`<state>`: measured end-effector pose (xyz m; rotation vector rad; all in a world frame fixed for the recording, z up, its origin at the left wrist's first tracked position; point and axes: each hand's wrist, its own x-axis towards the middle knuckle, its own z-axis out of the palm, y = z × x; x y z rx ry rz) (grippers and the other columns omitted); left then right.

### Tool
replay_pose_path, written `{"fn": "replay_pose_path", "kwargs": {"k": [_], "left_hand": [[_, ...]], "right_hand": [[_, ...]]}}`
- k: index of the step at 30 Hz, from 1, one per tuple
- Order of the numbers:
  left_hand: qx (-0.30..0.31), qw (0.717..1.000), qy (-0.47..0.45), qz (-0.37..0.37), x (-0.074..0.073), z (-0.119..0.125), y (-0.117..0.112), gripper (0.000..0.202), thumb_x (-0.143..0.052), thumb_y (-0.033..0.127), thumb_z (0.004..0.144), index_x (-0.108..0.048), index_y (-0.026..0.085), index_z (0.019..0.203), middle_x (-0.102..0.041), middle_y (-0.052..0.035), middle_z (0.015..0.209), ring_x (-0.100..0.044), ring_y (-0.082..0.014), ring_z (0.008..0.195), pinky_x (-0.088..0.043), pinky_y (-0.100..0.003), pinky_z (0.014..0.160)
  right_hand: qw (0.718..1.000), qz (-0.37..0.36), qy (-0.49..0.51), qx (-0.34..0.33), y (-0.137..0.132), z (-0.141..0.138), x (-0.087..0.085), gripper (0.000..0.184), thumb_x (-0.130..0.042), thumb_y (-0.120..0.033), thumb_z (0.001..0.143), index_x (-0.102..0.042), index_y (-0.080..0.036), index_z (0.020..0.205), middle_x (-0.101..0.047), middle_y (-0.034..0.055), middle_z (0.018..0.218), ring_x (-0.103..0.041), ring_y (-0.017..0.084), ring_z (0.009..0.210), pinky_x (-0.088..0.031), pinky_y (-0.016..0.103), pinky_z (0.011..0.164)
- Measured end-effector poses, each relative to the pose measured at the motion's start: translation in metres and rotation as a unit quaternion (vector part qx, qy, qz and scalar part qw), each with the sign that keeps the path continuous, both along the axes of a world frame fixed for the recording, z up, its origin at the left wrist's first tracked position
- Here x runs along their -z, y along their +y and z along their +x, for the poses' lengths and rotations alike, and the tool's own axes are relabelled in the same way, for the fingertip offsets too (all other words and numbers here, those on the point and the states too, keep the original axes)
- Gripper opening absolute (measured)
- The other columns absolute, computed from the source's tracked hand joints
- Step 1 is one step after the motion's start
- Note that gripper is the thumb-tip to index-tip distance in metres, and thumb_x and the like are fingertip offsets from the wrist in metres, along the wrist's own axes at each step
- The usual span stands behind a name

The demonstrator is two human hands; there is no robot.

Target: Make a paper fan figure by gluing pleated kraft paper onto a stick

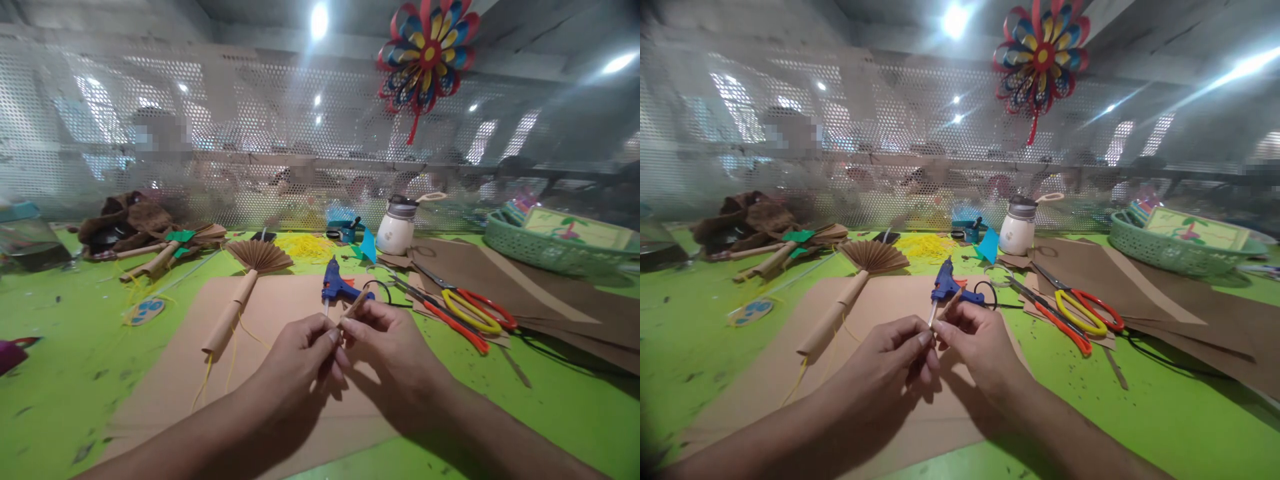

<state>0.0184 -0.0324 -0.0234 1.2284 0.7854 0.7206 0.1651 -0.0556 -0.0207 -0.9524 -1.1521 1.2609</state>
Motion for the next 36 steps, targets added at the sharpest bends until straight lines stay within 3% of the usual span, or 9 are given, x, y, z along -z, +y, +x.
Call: {"fn": "replay_pose_path", "kwargs": {"k": [10,14,16,19,22,27,31,36], "left_hand": [[0.008,1.000,0.019,0.023,0.000,-0.001,0.001,0.031,-0.052,0.041,0.085,-0.053,0.016,0.067,-0.056,0.0006,0.047,-0.051,-0.0103,0.039,-0.035,-0.021,0.041],[-0.013,0.997,0.057,0.055,-0.005,-0.002,0.000,0.029,-0.051,0.040,0.084,-0.050,0.017,0.066,-0.053,0.0023,0.046,-0.050,-0.0106,0.038,-0.036,-0.021,0.040],[-0.019,0.996,0.070,0.057,-0.006,-0.001,-0.001,0.026,-0.051,0.038,0.083,-0.050,0.018,0.066,-0.050,0.0039,0.045,-0.049,-0.0111,0.037,-0.036,-0.021,0.039],[-0.044,0.995,0.065,0.064,-0.002,0.000,-0.005,0.022,-0.050,0.029,0.083,-0.047,0.019,0.063,-0.047,0.0055,0.045,-0.046,-0.0097,0.039,-0.034,-0.020,0.039],[-0.085,0.993,0.037,0.067,0.005,0.001,-0.009,0.022,-0.052,0.022,0.080,-0.044,0.019,0.060,-0.044,0.0064,0.047,-0.042,-0.0072,0.042,-0.031,-0.018,0.040],[-0.061,0.998,-0.016,-0.012,0.004,0.004,-0.013,0.019,-0.048,0.022,0.078,-0.046,0.020,0.059,-0.046,0.0050,0.040,-0.043,-0.0110,0.033,-0.033,-0.022,0.035],[-0.022,0.995,-0.078,-0.065,-0.003,0.003,-0.010,0.023,-0.047,0.023,0.076,-0.048,0.019,0.054,-0.046,0.0031,0.037,-0.044,-0.0123,0.032,-0.032,-0.023,0.035],[-0.035,0.998,-0.018,-0.039,-0.016,-0.003,-0.003,0.019,-0.055,0.022,0.074,-0.055,0.014,0.056,-0.052,0.0018,0.041,-0.045,-0.0071,0.038,-0.029,-0.018,0.041]], "right_hand": [[0.999,0.014,-0.026,0.022,0.001,-0.002,0.002,0.011,-0.066,-0.029,0.079,-0.063,-0.018,0.078,-0.062,0.0029,0.072,-0.058,0.017,0.063,-0.047,0.033,0.060],[0.991,0.072,-0.083,0.072,-0.002,-0.007,0.001,0.008,-0.064,-0.026,0.081,-0.064,-0.019,0.076,-0.063,0.0022,0.074,-0.059,0.018,0.070,-0.046,0.033,0.066],[0.973,0.131,-0.162,0.104,-0.006,-0.009,0.000,0.009,-0.061,-0.021,0.082,-0.063,-0.020,0.074,-0.062,0.0025,0.074,-0.058,0.018,0.072,-0.045,0.033,0.067],[0.920,0.248,-0.271,0.133,-0.013,-0.010,0.003,0.011,-0.056,-0.014,0.084,-0.063,-0.020,0.079,-0.061,0.0037,0.076,-0.057,0.018,0.074,-0.044,0.033,0.069],[0.882,0.323,-0.321,0.120,-0.018,-0.011,0.009,0.015,-0.053,-0.010,0.085,-0.063,-0.019,0.091,-0.061,0.0062,0.081,-0.056,0.020,0.078,-0.045,0.034,0.071],[0.832,0.401,-0.359,0.133,-0.018,-0.014,0.016,0.019,-0.054,-0.007,0.083,-0.063,-0.015,0.098,-0.060,0.0083,0.080,-0.052,0.021,0.074,-0.044,0.036,0.066],[0.811,0.416,-0.388,0.136,-0.015,-0.014,0.017,0.018,-0.052,-0.003,0.082,-0.063,-0.011,0.094,-0.060,0.0099,0.079,-0.050,0.020,0.074,-0.044,0.035,0.064],[0.798,0.443,-0.388,0.128,-0.011,-0.011,0.014,0.022,-0.052,-0.003,0.082,-0.062,-0.011,0.099,-0.062,0.0109,0.085,-0.051,0.020,0.076,-0.044,0.037,0.068]]}}
